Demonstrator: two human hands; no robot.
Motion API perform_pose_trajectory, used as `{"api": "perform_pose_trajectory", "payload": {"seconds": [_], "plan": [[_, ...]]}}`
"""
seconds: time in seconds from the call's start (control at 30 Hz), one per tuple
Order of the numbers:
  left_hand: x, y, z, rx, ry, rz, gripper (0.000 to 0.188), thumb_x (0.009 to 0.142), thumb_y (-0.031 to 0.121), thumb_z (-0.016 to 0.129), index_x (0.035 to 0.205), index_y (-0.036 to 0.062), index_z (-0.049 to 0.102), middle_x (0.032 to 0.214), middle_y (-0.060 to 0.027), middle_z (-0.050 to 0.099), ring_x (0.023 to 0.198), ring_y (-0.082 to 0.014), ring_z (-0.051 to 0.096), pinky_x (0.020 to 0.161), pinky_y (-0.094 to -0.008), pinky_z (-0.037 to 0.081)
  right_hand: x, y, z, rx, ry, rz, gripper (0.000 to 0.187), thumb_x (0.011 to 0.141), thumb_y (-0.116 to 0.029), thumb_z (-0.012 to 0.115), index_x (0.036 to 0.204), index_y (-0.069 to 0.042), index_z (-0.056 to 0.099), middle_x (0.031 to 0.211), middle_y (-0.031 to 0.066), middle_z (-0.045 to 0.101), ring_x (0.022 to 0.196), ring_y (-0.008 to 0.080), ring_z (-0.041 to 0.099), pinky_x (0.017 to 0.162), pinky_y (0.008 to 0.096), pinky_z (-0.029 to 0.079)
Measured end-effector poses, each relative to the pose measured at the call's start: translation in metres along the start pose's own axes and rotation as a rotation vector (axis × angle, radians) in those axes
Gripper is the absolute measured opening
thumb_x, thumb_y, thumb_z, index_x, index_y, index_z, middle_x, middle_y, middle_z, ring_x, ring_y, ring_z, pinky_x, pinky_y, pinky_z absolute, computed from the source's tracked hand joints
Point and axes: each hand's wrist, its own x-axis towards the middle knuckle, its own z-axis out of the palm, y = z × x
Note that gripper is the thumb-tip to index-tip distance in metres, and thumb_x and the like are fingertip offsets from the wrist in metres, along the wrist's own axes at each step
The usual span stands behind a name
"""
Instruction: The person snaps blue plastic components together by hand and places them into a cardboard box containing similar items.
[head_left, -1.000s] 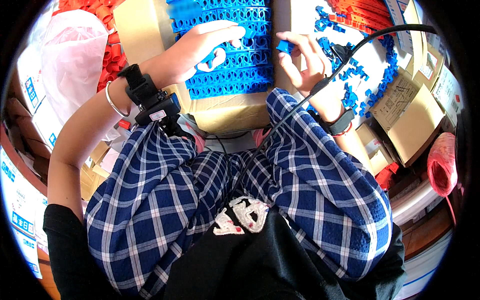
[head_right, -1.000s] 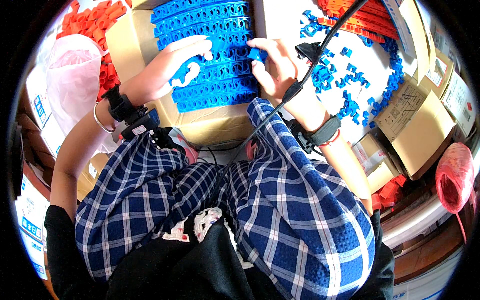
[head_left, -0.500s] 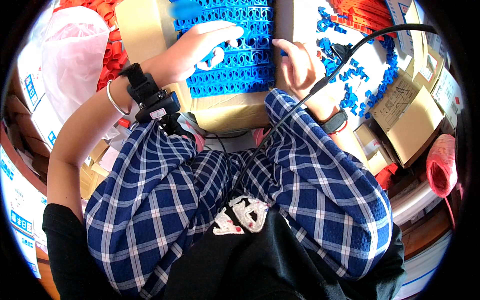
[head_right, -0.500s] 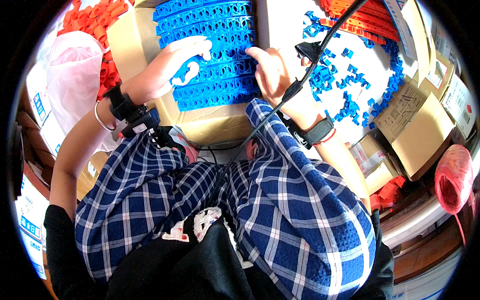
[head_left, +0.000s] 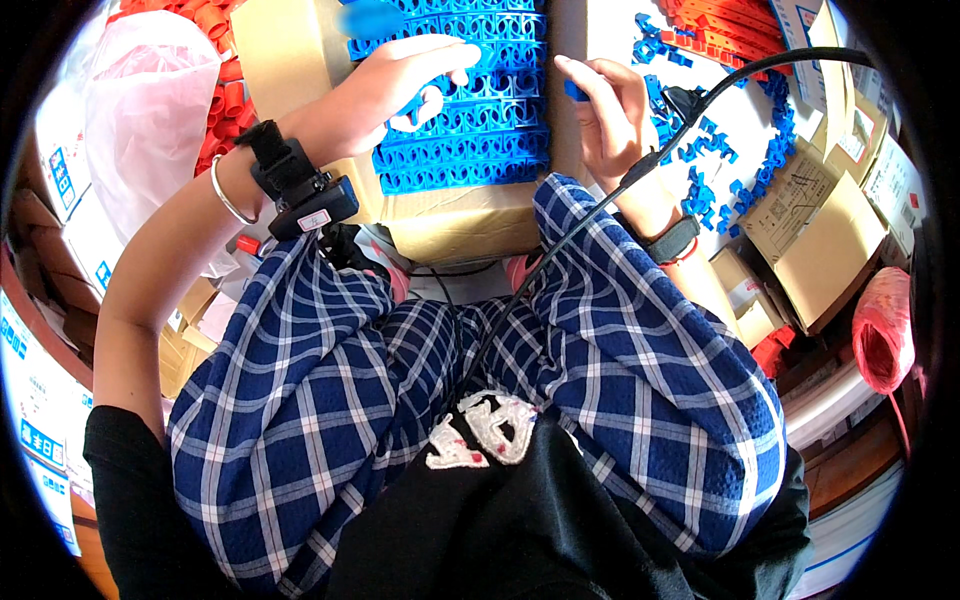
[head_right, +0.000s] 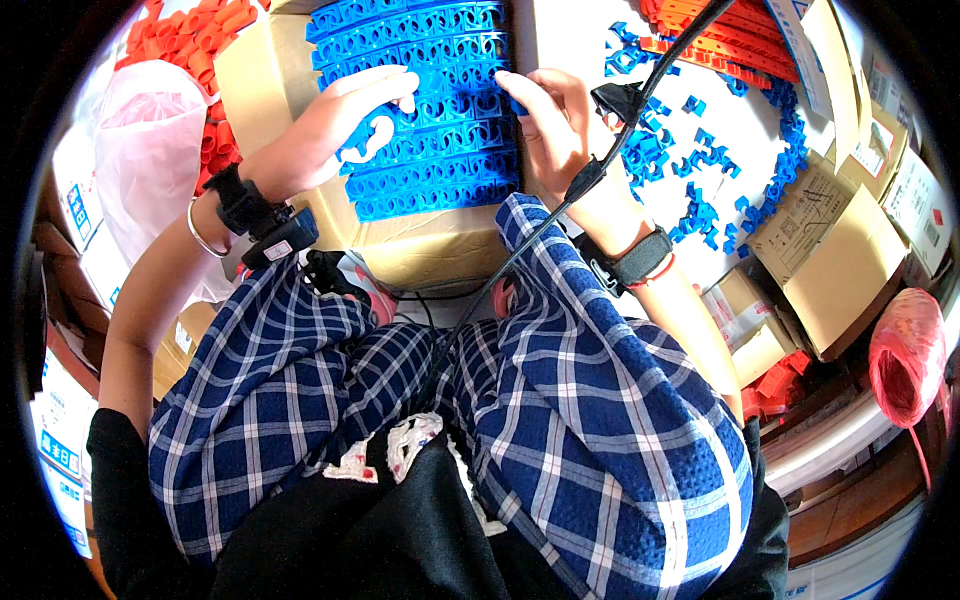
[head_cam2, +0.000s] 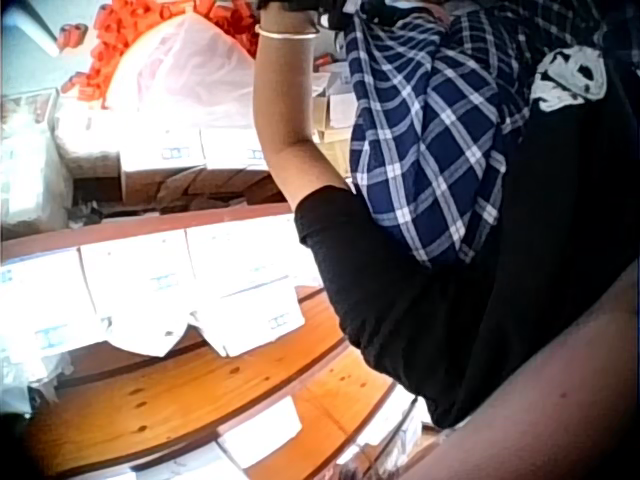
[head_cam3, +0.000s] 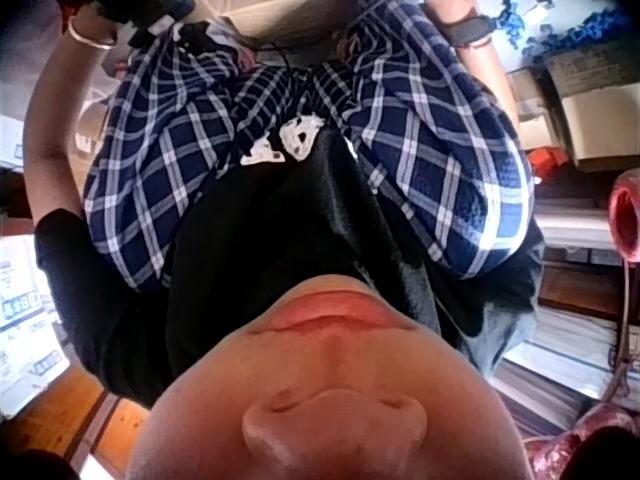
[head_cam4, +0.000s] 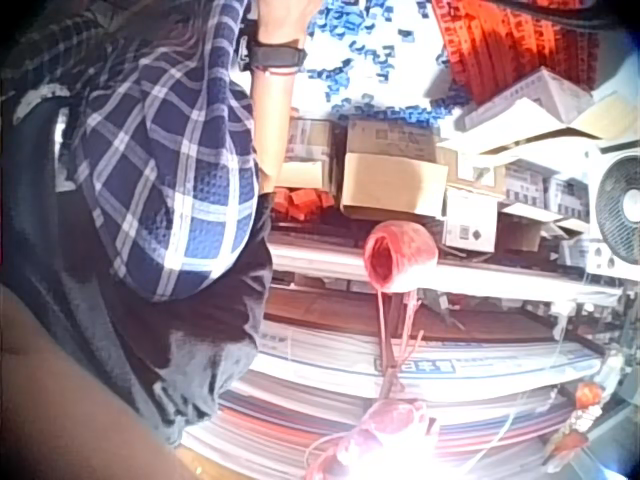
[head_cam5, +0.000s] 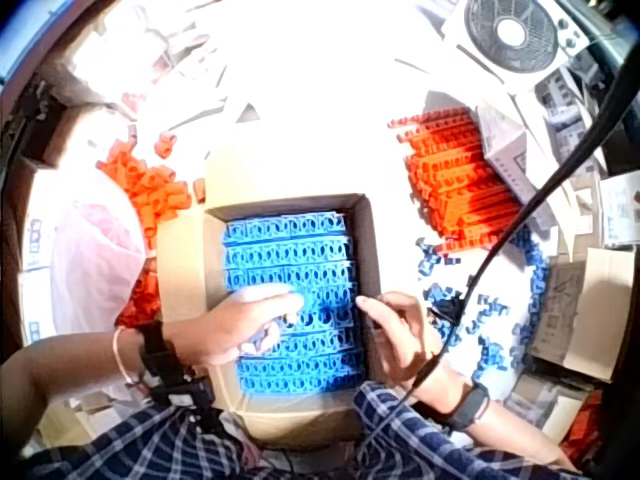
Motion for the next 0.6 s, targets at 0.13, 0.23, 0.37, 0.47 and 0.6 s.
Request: {"api": "perform_pose_trajectory", "payload": {"seconds": [0.13,0.23,0.37,0.47,0.6], "plan": [[0.0,-0.001,0.001,-0.009,0.026,-0.013,0.022,0.099,0.03,0.053,0.092,0.0093,0.058,0.082,0.0035,0.051,0.058,-0.0018,0.046,0.045,-0.0174,0.03,-0.005,0.002,-0.003,-0.099,-0.12,-0.014,0.034,0.086,-0.002,0.061,0.118,-0.01,0.064,0.098,0.0112,0.063,0.093,0.0272,0.06,0.085,0.0382,0.049],[0.0,-0.002,0.001,-0.015,0.056,-0.01,0.022,0.099,0.03,0.053,0.092,0.0096,0.058,0.081,0.0035,0.051,0.058,-0.0019,0.046,0.045,-0.0176,0.03,-0.004,-0.004,-0.006,-0.258,-0.161,-0.071,0.032,0.085,-0.01,0.065,0.117,-0.013,0.066,0.099,0.0059,0.067,0.095,0.0235,0.06,0.091,0.0386,0.045],[0.001,0.0,0.001,-0.019,0.024,-0.004,0.022,0.099,0.03,0.053,0.093,0.0098,0.058,0.082,0.0034,0.052,0.059,-0.0019,0.046,0.045,-0.0174,0.03,-0.005,-0.008,-0.004,-0.411,-0.138,-0.057,0.028,0.081,-0.016,0.07,0.109,-0.016,0.068,0.093,0.0007,0.067,0.093,0.0204,0.057,0.09,0.0378,0.043],[0.0,0.0,0.002,-0.011,0.024,-0.009,0.021,0.099,0.03,0.053,0.093,0.0098,0.058,0.084,0.0034,0.052,0.059,-0.0017,0.046,0.045,-0.0173,0.029,-0.005,-0.009,0.001,-0.46,-0.157,-0.061,0.025,0.08,-0.018,0.071,0.105,-0.018,0.069,0.088,-0.001,0.066,0.089,0.0192,0.056,0.087,0.0365,0.043],[0.0,-0.003,0.0,-0.029,0.035,-0.01,0.021,0.099,0.029,0.053,0.094,0.01,0.058,0.085,0.0035,0.052,0.06,-0.0015,0.046,0.045,-0.0172,0.029,-0.008,-0.004,0.009,-0.48,-0.177,-0.093,0.02,0.075,-0.022,0.073,0.095,-0.02,0.07,0.086,-0.0041,0.065,0.085,0.0166,0.056,0.083,0.0336,0.041]]}}
